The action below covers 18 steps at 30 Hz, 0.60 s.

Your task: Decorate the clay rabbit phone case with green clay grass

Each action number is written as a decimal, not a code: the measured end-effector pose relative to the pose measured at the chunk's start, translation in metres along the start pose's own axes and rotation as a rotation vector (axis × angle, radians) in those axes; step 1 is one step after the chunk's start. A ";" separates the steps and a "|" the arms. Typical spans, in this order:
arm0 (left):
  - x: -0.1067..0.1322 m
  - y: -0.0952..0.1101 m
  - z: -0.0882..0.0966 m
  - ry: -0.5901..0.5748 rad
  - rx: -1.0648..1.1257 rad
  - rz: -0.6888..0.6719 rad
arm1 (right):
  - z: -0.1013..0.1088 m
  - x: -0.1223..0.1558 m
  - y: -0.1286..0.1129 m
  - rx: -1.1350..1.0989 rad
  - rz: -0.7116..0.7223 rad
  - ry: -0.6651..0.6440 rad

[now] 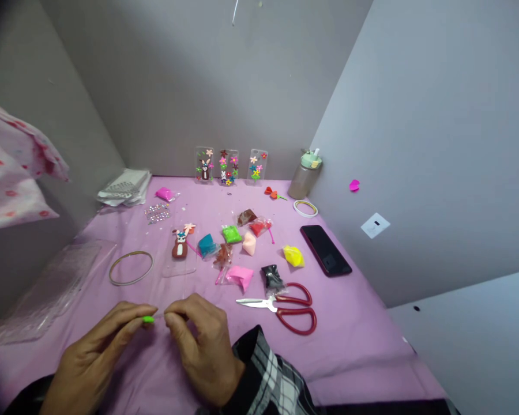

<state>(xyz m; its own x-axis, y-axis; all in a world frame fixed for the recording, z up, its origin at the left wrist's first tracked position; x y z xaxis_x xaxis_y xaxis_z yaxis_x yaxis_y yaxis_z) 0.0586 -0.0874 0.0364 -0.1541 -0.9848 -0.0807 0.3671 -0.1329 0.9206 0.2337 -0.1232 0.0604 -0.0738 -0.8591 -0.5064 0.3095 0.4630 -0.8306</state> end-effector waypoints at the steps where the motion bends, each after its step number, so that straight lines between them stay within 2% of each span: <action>1: 0.000 0.002 0.000 -0.008 -0.009 -0.015 | 0.000 0.000 0.000 0.002 0.000 0.002; 7: -0.001 0.009 0.002 -0.001 -0.013 -0.031 | 0.000 0.000 -0.001 0.001 -0.006 0.001; 11: -0.002 0.005 0.001 0.018 0.012 0.003 | -0.001 -0.001 0.000 -0.005 -0.009 -0.012; 18: -0.003 -0.001 0.000 0.032 0.039 -0.025 | -0.002 0.000 0.000 -0.014 -0.021 -0.028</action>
<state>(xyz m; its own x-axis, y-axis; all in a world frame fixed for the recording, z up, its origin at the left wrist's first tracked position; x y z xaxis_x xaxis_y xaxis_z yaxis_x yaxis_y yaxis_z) 0.0586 -0.0847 0.0355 -0.1330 -0.9844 -0.1151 0.3273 -0.1532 0.9324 0.2317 -0.1230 0.0603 -0.0531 -0.8745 -0.4821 0.2944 0.4476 -0.8444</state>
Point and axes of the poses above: each hand's wrist, its own x-axis away from the middle knuckle, its own z-axis out of the back of the hand, y = z × x, the point moved 6 cm from there along -x, towards the middle knuckle, and after that the axes turned 4 degrees about z, right-handed, at the moved point
